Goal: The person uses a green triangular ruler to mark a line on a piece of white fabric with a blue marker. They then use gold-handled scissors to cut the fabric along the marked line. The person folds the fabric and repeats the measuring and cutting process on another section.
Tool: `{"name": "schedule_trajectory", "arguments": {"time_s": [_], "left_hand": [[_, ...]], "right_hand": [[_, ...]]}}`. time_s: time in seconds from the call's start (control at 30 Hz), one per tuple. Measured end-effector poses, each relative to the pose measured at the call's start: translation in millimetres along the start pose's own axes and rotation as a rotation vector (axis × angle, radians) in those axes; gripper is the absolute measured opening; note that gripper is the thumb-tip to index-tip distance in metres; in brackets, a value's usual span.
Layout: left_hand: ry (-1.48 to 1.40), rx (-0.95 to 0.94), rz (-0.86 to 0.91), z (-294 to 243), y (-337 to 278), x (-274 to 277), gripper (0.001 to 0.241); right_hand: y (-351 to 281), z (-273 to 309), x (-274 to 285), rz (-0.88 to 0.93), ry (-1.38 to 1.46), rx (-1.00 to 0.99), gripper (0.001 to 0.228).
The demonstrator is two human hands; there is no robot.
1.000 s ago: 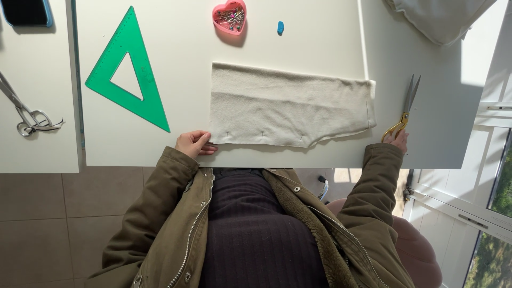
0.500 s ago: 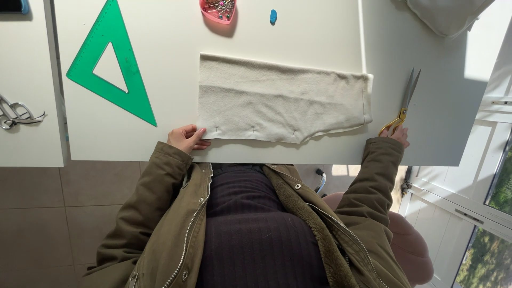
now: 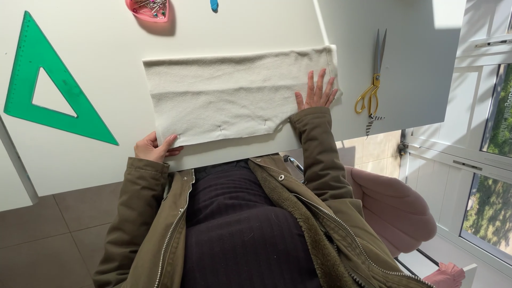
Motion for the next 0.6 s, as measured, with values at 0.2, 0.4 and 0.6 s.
{"name": "schedule_trajectory", "arguments": {"time_s": [0.2,0.4,0.6], "left_hand": [[-0.021,0.037,0.037,5,4,3,0.032],[-0.024,0.113,0.079,8,9,9,0.034],[-0.015,0.119,0.087,28,16,19,0.030]], "right_hand": [[-4,-3,0,0.016,-0.025,-0.011,0.075],[-2,-2,3,0.016,0.004,0.002,0.076],[0,3,7,0.027,0.016,-0.004,0.075]]}}
Point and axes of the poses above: each hand's wrist, its own y-axis towards the middle knuckle, its own x-axis out of the back of the hand, z = x × y, the point moved 4 cm from there along y, towards the middle knuckle, and after that the axes turned 3 degrees about y, right-handed, at the moved point
